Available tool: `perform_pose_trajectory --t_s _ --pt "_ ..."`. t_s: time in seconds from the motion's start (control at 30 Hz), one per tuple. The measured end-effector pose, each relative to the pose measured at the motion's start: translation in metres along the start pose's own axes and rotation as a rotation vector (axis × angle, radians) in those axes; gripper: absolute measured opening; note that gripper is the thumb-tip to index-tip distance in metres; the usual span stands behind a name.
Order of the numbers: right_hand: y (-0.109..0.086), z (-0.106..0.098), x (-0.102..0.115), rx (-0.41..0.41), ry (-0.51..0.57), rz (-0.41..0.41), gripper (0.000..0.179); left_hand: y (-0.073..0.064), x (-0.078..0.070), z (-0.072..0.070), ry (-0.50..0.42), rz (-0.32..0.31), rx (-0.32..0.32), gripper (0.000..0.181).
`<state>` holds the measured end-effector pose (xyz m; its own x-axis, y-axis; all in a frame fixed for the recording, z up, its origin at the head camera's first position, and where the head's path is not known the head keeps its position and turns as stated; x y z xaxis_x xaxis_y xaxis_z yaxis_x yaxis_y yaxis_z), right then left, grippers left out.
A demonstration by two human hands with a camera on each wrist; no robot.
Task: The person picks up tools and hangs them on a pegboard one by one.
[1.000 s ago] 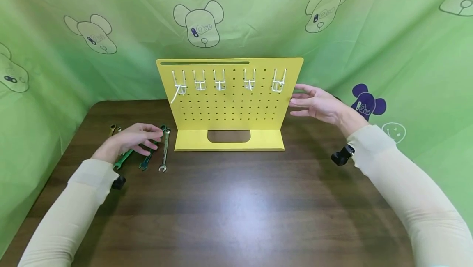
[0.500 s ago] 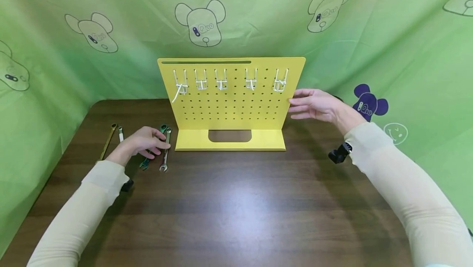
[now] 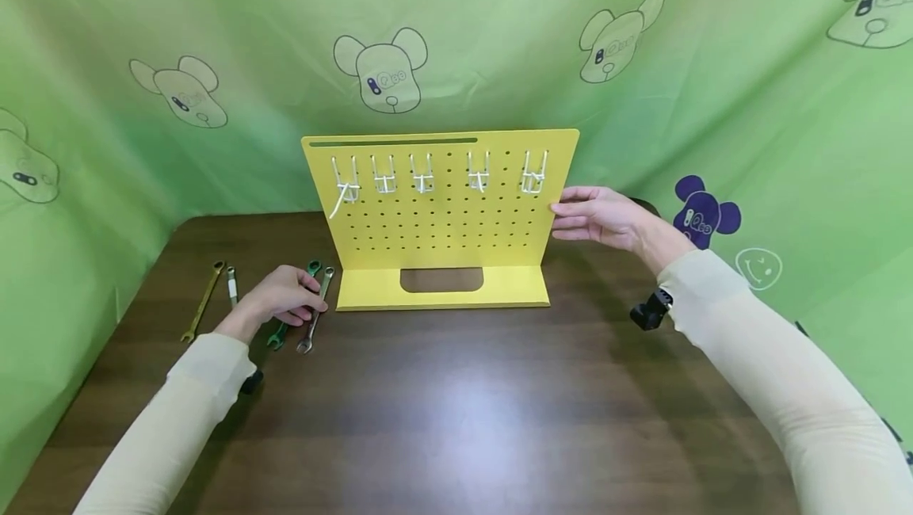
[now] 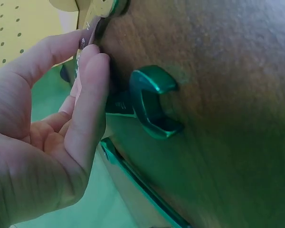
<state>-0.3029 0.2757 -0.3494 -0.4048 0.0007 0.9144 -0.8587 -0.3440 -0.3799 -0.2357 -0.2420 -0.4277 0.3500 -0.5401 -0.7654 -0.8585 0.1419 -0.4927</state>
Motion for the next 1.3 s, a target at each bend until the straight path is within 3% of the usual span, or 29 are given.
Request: perform_pose_trajectory --t_s 0.23,0.43,0.53,0.7,0.97,1.13,1.3 --pt "0.004 0.003 0.0 0.034 0.005 -0.001 0.033 -0.002 0.003 0.003 0.045 0.018 -0.051 0.038" --pt "-0.002 -0.006 -0.002 -0.002 -0.023 -0.002 0.029 0.004 -0.003 0.012 0.083 0.037 -0.06 0.031" --pt "-0.003 -0.006 -0.004 0.01 -0.007 0.012 0.027 0.003 0.001 0.015 0.067 0.063 -0.041 0.028" --pt "0.002 -0.001 -0.003 0.048 0.038 0.009 0.025 -0.003 0.005 0.006 0.025 0.094 0.022 0.029" --pt "0.0 0.0 -0.006 0.047 0.02 0.006 0.023 -0.001 0.012 -0.008 -0.186 0.063 0.127 0.052" --pt "0.001 0.0 -0.005 0.049 -0.027 -0.011 0.019 0.0 0.013 -0.014 -0.356 0.08 0.158 0.053" --pt "0.003 -0.001 -0.004 0.053 -0.037 -0.023 0.015 0.0 0.009 -0.018 -0.418 0.1 0.181 0.047"
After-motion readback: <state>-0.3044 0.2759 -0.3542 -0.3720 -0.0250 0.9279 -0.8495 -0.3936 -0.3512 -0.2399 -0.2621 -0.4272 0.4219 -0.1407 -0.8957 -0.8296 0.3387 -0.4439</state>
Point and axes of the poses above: each hand's wrist, its own y-axis towards the middle knuckle, its own z-axis out of the palm, x = y × z, the point moved 3 cm from there along y, towards the middle knuckle, and after that the axes turned 5 degrees about -y, right-handed, at the moved point
